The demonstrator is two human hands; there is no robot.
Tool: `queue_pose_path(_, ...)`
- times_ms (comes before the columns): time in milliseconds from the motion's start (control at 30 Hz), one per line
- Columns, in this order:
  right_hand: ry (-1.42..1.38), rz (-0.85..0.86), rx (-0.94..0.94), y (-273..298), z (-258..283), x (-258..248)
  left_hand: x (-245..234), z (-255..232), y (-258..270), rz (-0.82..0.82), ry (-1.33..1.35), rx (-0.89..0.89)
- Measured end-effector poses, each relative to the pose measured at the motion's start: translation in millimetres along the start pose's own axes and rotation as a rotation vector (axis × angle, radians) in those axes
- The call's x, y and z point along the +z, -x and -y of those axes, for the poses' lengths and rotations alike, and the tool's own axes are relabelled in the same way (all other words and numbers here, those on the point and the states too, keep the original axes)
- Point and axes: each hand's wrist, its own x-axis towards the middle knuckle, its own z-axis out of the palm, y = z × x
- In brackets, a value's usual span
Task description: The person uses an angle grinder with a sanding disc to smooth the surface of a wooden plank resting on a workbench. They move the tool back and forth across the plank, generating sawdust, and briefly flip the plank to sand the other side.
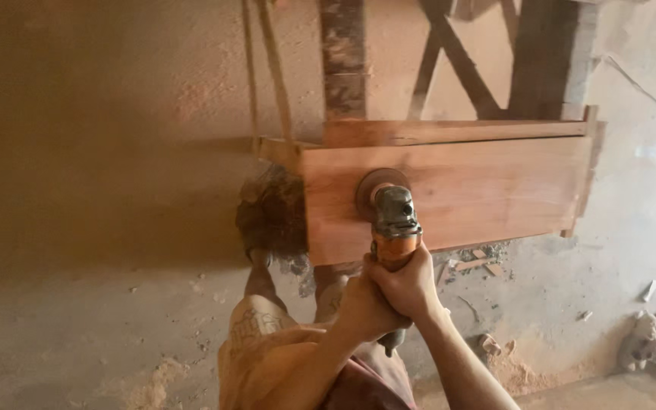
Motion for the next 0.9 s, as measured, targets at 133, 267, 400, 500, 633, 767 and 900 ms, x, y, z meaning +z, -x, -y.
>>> queue_pose_path(133, 0.058, 0.021, -0.077, 10, 8, 22, -23, 12, 14, 0.102, -0.025, -0.039)
queue_pose_path(267, 0.101, 0.064, -0.009, 33, 16, 40, -30, 23, 39, 0.051, -0.049, -0.053)
queue_pose_path(400, 0.07, 0.084, -0.052, 43, 19, 48, -19, 32, 51, -0.192, 0.214, 0.104)
queue_pose_path(500, 0.146, 0.097, -0.023, 47, 10, 38, 0, 34, 56, -0.074, 0.151, 0.015)
queue_pose_path(633, 0.114, 0.089, 0.08, 41, -8, 1, 25, 19, 47, 0.016, 0.091, 0.017)
queue_pose_path(767, 0.008, 0.024, 0.068, 29, -43, -40, 65, -6, 26, 0.105, 0.03, 0.01)
queue_pose_path(900, -0.008, -0.013, 0.105, 8, -92, -83, 119, -19, -1, 0.118, -0.012, 0.037)
